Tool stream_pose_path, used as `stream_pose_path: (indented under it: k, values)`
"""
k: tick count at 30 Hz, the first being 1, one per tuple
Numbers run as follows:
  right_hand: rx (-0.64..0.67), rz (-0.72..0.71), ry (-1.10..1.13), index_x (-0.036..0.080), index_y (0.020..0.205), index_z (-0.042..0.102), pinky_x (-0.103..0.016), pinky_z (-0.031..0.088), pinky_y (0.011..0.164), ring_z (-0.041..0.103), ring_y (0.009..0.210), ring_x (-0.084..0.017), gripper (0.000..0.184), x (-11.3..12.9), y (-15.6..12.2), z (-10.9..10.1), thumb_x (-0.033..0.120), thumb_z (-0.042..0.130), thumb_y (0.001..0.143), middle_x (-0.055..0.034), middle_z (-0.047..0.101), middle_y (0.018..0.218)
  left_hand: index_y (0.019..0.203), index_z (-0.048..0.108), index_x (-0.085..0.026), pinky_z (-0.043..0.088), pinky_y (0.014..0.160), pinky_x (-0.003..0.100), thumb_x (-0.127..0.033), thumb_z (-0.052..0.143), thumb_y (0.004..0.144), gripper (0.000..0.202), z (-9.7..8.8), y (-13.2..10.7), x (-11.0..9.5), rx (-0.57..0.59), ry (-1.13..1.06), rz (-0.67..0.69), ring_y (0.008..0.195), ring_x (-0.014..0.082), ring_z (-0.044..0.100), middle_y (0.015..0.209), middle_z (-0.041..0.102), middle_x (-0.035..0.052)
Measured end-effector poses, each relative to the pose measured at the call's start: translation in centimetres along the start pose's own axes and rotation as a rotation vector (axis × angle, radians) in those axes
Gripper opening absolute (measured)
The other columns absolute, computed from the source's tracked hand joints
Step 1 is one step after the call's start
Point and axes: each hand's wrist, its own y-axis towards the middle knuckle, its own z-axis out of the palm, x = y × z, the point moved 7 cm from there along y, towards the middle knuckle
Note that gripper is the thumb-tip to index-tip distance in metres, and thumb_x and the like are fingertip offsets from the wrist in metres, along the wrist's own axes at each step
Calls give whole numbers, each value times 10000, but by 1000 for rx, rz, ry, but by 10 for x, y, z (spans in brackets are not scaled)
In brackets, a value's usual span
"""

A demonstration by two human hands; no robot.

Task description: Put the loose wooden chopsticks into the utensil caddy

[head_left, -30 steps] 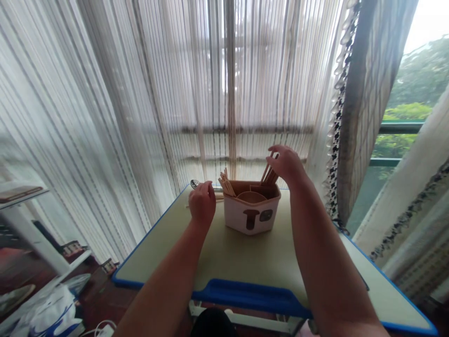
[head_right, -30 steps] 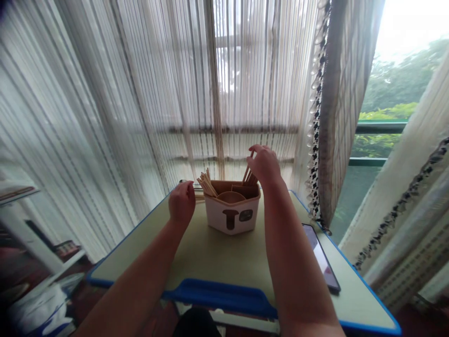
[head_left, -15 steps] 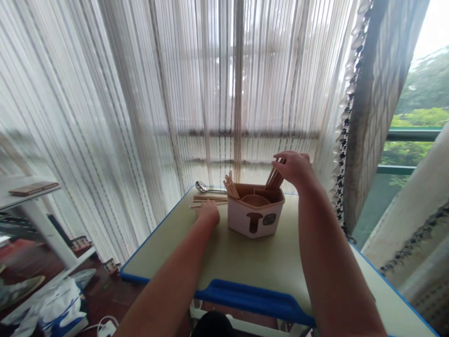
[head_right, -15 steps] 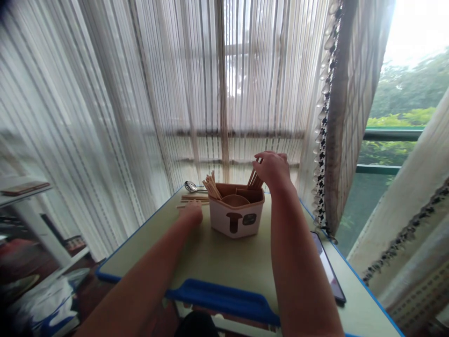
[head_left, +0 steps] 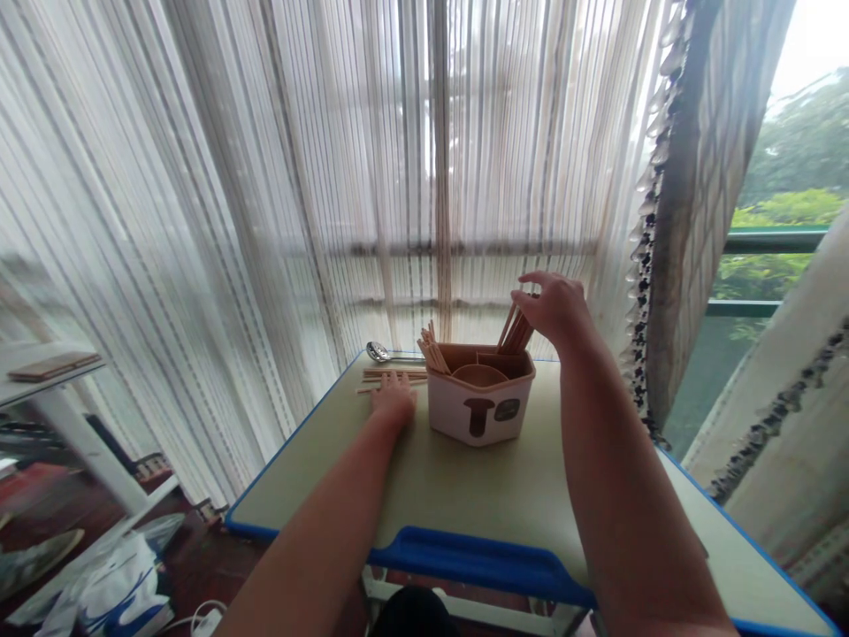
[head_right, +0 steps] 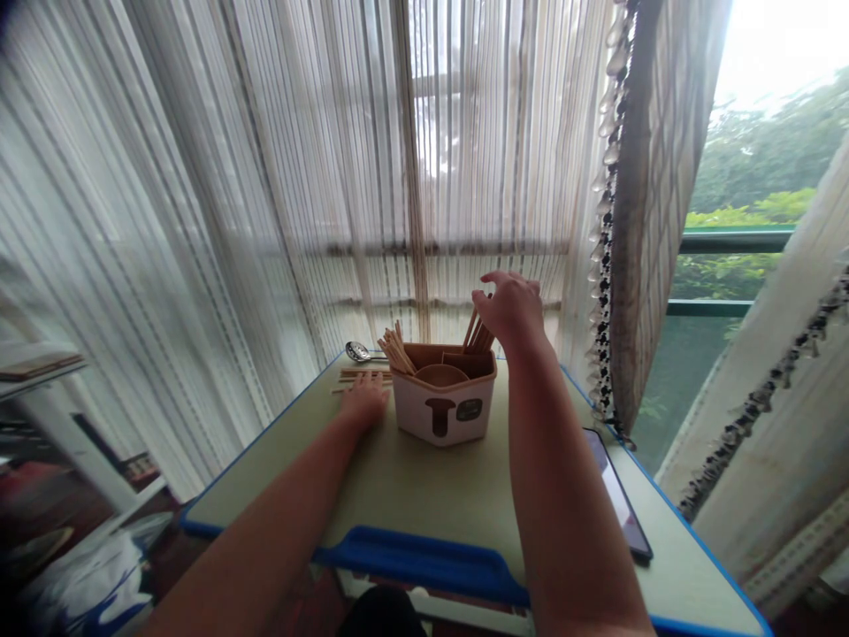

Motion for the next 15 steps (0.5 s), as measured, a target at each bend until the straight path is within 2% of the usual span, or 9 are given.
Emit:
stream_pose_path:
  k: [4, 9, 15]
  values:
    - [-4, -7, 21, 174, 989, 661, -423, 347, 952, 575, 1005, -264, 294, 2, -1, -1, 317, 546, 759, -115, 667, 981, 1380, 364, -153, 188, 1045, 601, -528, 230, 870, 647, 8, 16, 7, -64, -21, -15, 1348, 319, 232, 1441, 340, 151]
    - [-26, -17, 62, 167, 985, 665, -408, 353, 958, 578, 1001, -251, 289, 8, -3, -10, 317, 549, 767, -117, 663, 1001, 1392, 344, -211, 28, 1030, 672, -582, 185, 857, 670, 19, 23, 8, 42, -28, 0, 1361, 325, 191, 1485, 265, 105]
    - [3, -4, 77, 159, 997, 662, -414, 365, 952, 576, 1009, -252, 294, 11, -6, -14, 312, 541, 777, -114, 659, 1001, 1353, 399, -147, 54, 1059, 614, -634, 245, 825, 734, 7, 17, 8, -102, -8, -20, 1317, 352, 260, 1396, 387, 178]
